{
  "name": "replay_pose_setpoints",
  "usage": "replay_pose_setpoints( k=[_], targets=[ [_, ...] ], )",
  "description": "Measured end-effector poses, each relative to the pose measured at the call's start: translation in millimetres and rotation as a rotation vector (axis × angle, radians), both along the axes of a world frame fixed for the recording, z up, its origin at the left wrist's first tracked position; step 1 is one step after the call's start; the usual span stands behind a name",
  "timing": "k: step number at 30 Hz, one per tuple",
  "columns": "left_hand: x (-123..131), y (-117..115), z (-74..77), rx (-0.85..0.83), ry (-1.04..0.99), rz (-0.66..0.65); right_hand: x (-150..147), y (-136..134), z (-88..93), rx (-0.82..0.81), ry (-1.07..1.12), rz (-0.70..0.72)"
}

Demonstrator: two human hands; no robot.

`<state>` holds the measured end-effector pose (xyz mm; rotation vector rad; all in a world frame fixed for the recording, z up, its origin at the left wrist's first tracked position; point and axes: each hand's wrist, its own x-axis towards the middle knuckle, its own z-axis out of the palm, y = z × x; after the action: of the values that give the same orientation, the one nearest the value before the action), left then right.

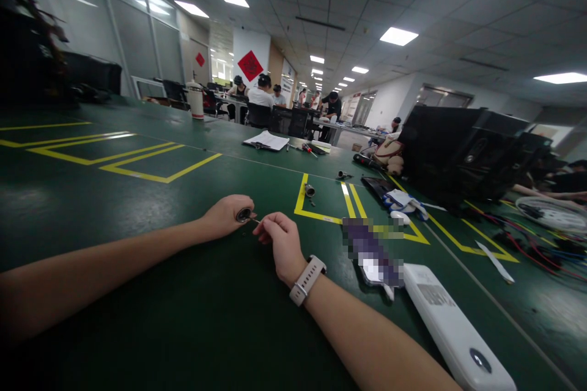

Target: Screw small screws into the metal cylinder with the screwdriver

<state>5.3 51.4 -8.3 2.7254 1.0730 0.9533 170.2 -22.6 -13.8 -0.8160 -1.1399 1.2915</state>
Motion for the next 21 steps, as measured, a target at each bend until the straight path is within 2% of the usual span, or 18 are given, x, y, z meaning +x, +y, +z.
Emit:
replay_pose_setpoints(
  k=[10, 17, 21],
  targets=[
    [-1.7, 3.4, -1.7, -0.046, -0.045, -0.099, 6.2, 3.1, 2.5, -0.062, 0.093, 0.072],
    [-1.6, 5.4, -4.6, -0.004, -0.017, -0.013, 3.7, 1.9, 1.8, -0.054, 0.088, 0.03],
    [-0.9, 3.6, -3.6, 0.027, 0.034, -0.007, 2.1, 1.3, 1.6, -0.06, 0.049, 0.032]
  ],
)
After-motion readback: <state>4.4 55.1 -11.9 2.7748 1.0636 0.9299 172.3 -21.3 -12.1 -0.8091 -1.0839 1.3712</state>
